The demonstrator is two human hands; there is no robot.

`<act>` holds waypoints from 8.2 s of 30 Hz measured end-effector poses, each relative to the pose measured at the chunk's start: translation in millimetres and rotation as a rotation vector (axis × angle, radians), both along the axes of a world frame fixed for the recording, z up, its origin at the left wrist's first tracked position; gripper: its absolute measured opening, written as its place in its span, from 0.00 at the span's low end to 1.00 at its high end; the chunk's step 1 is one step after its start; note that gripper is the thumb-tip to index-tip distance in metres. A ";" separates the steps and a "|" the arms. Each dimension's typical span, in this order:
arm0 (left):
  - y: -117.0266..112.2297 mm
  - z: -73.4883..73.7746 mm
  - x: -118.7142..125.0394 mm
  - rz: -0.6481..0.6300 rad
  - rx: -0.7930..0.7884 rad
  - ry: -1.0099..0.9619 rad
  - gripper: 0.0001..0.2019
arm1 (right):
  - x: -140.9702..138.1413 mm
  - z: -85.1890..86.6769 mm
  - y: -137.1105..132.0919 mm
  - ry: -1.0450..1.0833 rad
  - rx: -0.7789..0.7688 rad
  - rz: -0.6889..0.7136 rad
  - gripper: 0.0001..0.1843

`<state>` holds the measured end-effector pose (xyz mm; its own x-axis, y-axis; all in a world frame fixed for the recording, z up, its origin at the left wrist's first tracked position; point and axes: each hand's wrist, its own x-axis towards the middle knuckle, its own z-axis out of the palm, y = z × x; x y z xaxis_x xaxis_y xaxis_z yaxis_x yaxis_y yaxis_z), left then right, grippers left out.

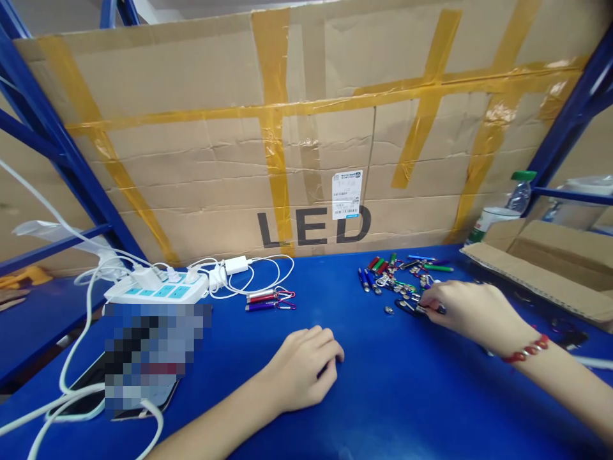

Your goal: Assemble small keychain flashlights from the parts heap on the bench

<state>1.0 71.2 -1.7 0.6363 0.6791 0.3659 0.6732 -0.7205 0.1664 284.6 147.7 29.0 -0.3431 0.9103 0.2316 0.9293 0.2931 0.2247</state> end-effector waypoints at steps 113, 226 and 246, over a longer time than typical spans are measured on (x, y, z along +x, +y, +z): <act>11.1 3.4 1.0 0.222 -1.378 -1.315 0.12 | -20.8 -32.7 70.9 0.142 -0.048 -0.049 0.16; 14.6 -6.8 0.9 0.380 -0.734 -0.917 0.16 | -49.6 -21.2 29.8 0.458 -0.480 0.624 0.13; 13.2 -2.3 4.2 0.405 -0.803 -0.847 0.20 | -60.5 -25.2 23.5 0.311 -0.310 0.627 0.15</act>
